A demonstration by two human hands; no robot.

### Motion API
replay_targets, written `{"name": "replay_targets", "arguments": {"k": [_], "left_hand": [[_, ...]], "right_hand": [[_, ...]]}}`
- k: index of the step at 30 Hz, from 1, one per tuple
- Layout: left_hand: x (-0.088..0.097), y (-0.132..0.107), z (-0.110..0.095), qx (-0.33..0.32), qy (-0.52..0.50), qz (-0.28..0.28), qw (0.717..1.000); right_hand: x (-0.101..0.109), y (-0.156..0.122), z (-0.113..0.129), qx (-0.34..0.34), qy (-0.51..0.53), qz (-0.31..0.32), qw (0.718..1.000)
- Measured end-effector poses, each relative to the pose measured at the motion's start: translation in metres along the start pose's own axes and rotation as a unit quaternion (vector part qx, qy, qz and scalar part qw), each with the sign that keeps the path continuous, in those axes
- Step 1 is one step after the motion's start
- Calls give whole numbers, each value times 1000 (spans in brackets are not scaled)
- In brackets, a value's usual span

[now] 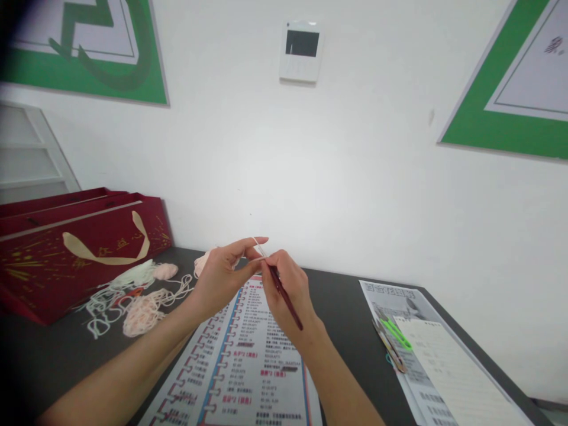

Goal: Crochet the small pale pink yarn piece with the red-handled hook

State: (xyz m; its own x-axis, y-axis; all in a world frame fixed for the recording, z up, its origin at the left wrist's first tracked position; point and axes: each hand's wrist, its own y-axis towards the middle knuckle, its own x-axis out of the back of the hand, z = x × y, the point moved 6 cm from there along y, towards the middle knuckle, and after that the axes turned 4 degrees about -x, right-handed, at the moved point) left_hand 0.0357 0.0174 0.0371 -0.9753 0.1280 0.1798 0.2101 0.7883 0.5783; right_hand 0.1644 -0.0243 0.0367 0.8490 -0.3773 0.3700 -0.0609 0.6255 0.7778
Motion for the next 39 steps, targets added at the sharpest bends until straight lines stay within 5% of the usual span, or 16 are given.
{"name": "replay_targets", "arguments": {"k": [3,7,10,12,18,22,25,27,35,37,39], "left_hand": [[-4,1,6,53,-123,27,991],[-11,-1,17,167,-294,61,939],[-15,-2,20,193,-335,59,921],[-13,0,20,171,-313,38,933],[7,7,13,51,-155,-12,987],[13,7,9,20,-128,8,991],[15,6,7,16,-123,16,992],[16,6,5,22,-126,15,992],[-1,1,6,108,-276,95,950],[-7,-1,8,125,-305,97,939],[-10,-2,10,138,-321,78,934]], "right_hand": [[-4,-1,0,93,3,19,995],[-4,-5,0,212,-42,35,976],[-7,-8,-1,250,-112,31,961],[-11,-8,1,250,-146,20,957],[-9,-7,21,196,-102,21,975],[4,-1,11,-9,69,-15,997],[4,0,-7,-183,273,-33,944],[1,3,-11,-229,372,-21,899],[-10,10,-15,-258,501,67,823],[-11,8,-14,-224,475,53,849],[-9,5,-13,-158,376,19,913]]}}
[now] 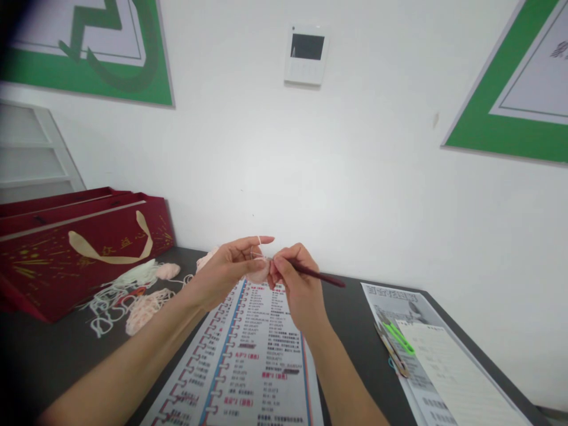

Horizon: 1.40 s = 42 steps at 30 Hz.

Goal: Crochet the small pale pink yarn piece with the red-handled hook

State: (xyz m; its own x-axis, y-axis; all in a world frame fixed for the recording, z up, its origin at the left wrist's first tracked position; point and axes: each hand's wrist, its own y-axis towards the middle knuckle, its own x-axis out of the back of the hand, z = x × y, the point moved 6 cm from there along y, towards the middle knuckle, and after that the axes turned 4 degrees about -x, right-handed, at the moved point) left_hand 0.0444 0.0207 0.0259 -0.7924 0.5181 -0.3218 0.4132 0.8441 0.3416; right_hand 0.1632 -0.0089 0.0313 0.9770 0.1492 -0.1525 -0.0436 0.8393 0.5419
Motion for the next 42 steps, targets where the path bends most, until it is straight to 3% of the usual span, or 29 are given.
{"name": "replay_targets", "arguments": {"k": [2,4,6,7,9,12,15,20,29,34,37,42], "left_hand": [[0,0,3,-3,-11,-25,1000],[0,1,4,-7,-21,-39,999],[-1,0,5,3,-45,-39,998],[-2,0,5,15,-62,-33,997],[-3,0,6,49,-95,-16,994],[2,0,3,76,-108,1,991],[12,2,-3,65,-95,-5,993],[24,3,-8,73,-77,4,994],[21,-1,-9,157,-109,82,978],[22,-3,-9,169,-74,85,979],[18,-2,-10,118,-21,84,989],[11,2,-14,-48,75,20,996]], "right_hand": [[-2,-7,5,117,-190,-18,975],[-9,-16,8,248,-374,-20,893],[-13,-25,9,351,-437,-27,828],[-13,-28,9,375,-434,-24,819],[-9,-24,9,350,-377,-21,857],[-1,-11,4,204,-220,-8,954],[2,-5,3,124,-108,13,986],[4,-4,7,104,-105,34,988],[8,-7,21,61,-127,75,987],[12,-2,19,22,-30,104,994],[10,3,13,-33,71,94,992],[3,6,2,-89,137,35,986]]}}
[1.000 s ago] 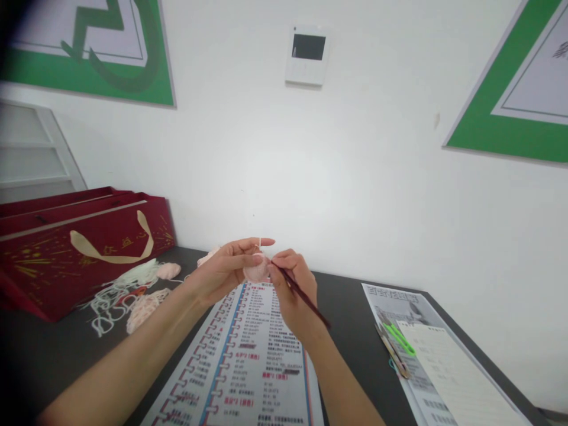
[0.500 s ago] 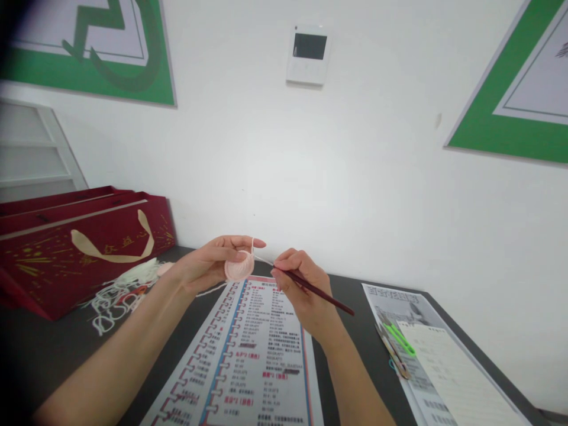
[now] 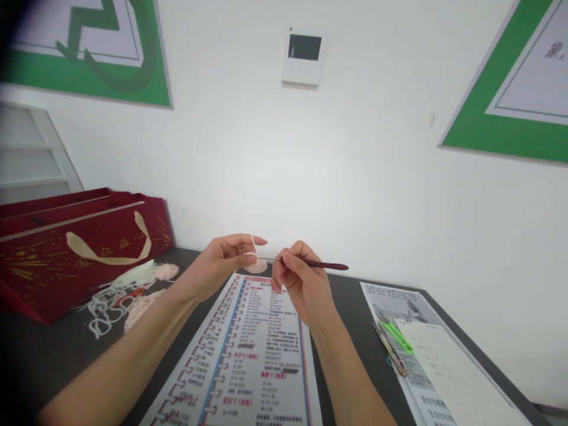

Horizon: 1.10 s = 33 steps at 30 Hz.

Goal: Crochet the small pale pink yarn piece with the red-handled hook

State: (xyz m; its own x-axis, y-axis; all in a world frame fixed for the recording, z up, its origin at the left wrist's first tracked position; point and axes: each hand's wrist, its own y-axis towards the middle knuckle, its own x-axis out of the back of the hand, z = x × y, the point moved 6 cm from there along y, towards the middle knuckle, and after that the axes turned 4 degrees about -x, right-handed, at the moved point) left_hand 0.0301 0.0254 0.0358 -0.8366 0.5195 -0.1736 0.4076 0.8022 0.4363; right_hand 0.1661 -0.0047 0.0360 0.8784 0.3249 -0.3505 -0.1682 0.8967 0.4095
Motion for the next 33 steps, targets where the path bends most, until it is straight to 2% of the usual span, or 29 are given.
{"name": "replay_targets", "arguments": {"k": [4,8,16,20,25,28,30,33], "left_hand": [[-6,0,6,5,-21,7,1000],[-4,-1,8,28,-29,-2,999],[-2,-1,4,21,-5,-30,999],[-4,-1,3,18,-2,-33,999],[-2,-1,2,-10,64,-49,997],[-1,-1,0,-31,134,-66,988],[-2,-2,-2,-49,190,-78,977],[-9,-5,-7,-77,267,-73,958]], "right_hand": [[-3,-1,0,45,-29,-28,998],[0,-2,5,76,-71,-13,995],[12,-6,13,117,-173,-8,978],[9,-14,16,156,-280,-25,947],[-5,-23,22,199,-435,-36,878],[-12,-26,22,218,-489,-34,844],[-15,-27,18,225,-506,-41,832],[-14,-25,10,226,-505,-54,831]]}}
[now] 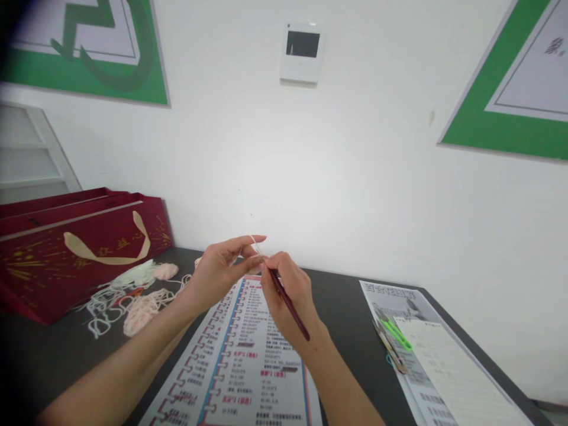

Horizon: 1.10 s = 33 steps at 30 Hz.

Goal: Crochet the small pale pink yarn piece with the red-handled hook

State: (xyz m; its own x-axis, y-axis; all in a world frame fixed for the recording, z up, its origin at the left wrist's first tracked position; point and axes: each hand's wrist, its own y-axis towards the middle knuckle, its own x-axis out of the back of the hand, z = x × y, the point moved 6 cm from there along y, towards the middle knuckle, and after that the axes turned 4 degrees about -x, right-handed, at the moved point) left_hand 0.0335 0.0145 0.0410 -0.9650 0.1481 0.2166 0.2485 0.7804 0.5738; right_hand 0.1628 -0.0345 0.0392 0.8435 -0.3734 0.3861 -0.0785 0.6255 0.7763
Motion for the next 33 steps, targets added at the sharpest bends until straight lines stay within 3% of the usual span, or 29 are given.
{"name": "replay_targets", "arguments": {"k": [2,4,8,11,18,21,23,27,30,33], "left_hand": [[-3,-1,-4,-20,25,6,999],[-4,-1,-2,-6,-16,8,1000],[-11,1,14,114,-215,35,969],[-14,1,21,170,-292,39,940],[-16,1,21,171,-323,37,930],[-10,3,22,135,-277,2,951],[-5,5,20,96,-225,-15,969],[5,8,16,43,-158,-11,986],[9,8,14,24,-134,4,991],[10,7,10,9,-110,13,994]], "right_hand": [[-4,0,-5,1,8,-10,1000],[-6,1,-7,34,14,-13,999],[-9,2,-6,144,-5,12,989],[-9,1,-8,187,-43,20,981],[-12,-4,-4,241,-145,-8,959],[-14,-4,0,209,-151,-13,966],[-13,-2,2,170,-102,2,980],[-2,4,-7,-10,69,-15,997],[-1,5,-20,-160,230,-30,959],[-3,5,-23,-216,326,-26,920]]}}
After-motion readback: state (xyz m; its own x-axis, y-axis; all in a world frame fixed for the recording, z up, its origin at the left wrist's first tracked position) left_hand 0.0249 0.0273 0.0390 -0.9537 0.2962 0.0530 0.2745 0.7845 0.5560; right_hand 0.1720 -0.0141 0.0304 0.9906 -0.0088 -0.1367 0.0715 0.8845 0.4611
